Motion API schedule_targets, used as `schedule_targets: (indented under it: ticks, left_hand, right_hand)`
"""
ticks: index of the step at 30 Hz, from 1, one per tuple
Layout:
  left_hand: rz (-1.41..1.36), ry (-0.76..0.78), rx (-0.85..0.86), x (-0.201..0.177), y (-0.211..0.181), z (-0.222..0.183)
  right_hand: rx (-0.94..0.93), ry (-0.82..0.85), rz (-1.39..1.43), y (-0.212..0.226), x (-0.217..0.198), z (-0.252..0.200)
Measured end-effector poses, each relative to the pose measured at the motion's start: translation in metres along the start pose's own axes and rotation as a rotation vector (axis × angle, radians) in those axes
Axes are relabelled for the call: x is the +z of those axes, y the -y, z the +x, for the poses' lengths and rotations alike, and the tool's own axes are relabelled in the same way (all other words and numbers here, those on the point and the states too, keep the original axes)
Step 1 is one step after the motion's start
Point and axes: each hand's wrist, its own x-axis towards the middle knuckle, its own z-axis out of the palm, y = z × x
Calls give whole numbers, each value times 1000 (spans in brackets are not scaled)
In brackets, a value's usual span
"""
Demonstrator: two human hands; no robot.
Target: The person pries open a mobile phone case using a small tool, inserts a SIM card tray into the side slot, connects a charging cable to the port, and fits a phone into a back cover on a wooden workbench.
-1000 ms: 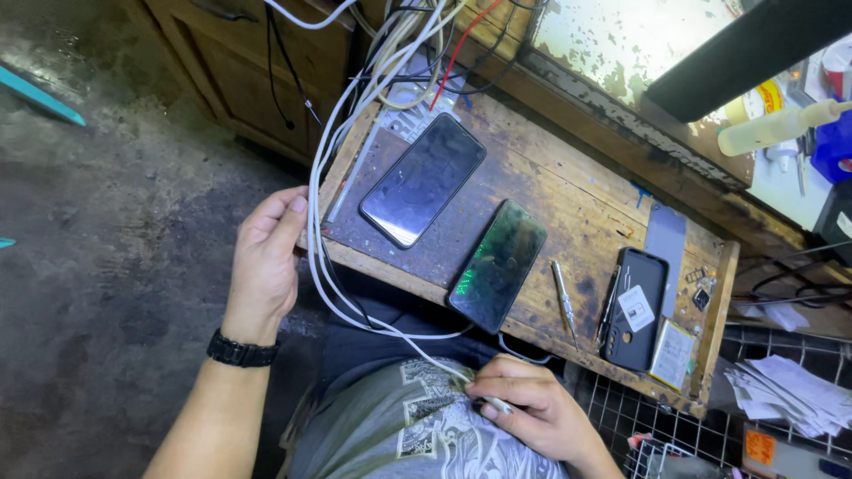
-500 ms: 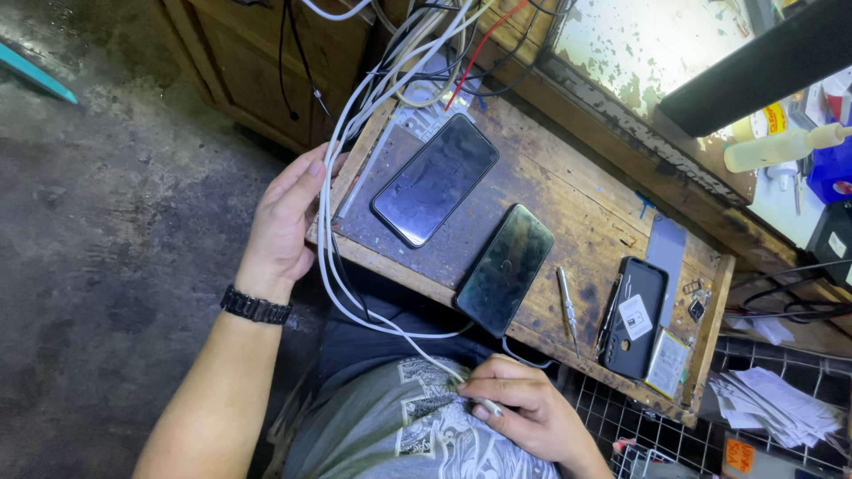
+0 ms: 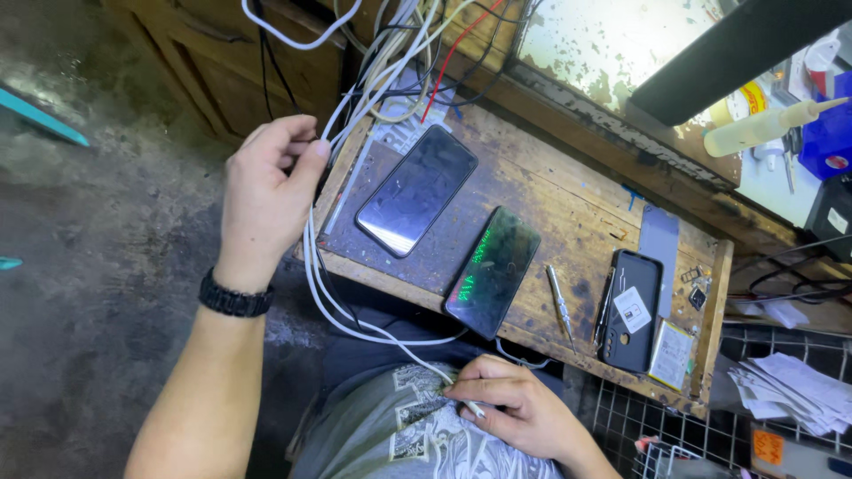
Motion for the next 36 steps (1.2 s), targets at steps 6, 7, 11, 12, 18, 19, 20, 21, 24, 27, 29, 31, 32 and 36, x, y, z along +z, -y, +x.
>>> schedule_targets:
  ticks: [6,7,11,12,18,19,20,21,24,27,29,31,32,36]
  left_hand:
    - [36,107,59,32,1,30]
    - [7,129,18,37,2,32]
    - [71,101,9,38,7,39]
    - [73,107,20,36,7,36]
    - [86,126,-17,33,0,34]
    - [78,133,-34,33,0,33]
    - [72,139,-56,32,0,31]
    - [79,149,-82,31,0,29]
    - [69,168,-141,31,1,32]
    - [13,162,-175,29,3,31]
    - [-26,156,-187,28,6,30]
    - [-63,166,-181,27,8,30]
    - [-83,172,-176,27,9,31]
    - [-127,148,-134,28,11,31]
  right_hand:
    - [-67,-31,-4,-3,-2,-8]
    - [-78,-31,-3,-3,-3,-9]
    - [-41,-38,50,-3,-4,-8]
    - [-39,-40,50,-3,-3,-9]
    - [-24,-56,46,3,-3,-8]
    - [-22,-54,52,3,-3,-9]
    - [-24,-59,52,4,-3,-10]
    - [-26,-64,52,4,-3,-10]
    - [-16,-64,50,3,-3,-10]
    - [-17,-61,49,3,-3,-10]
    - [-18,-61,45,3,-2,-10]
    - [-18,-63,35,3,-1,-9]
    - [-18,-61,39,2,-1,-9]
    - [-23,-56,43,3,-2,-8]
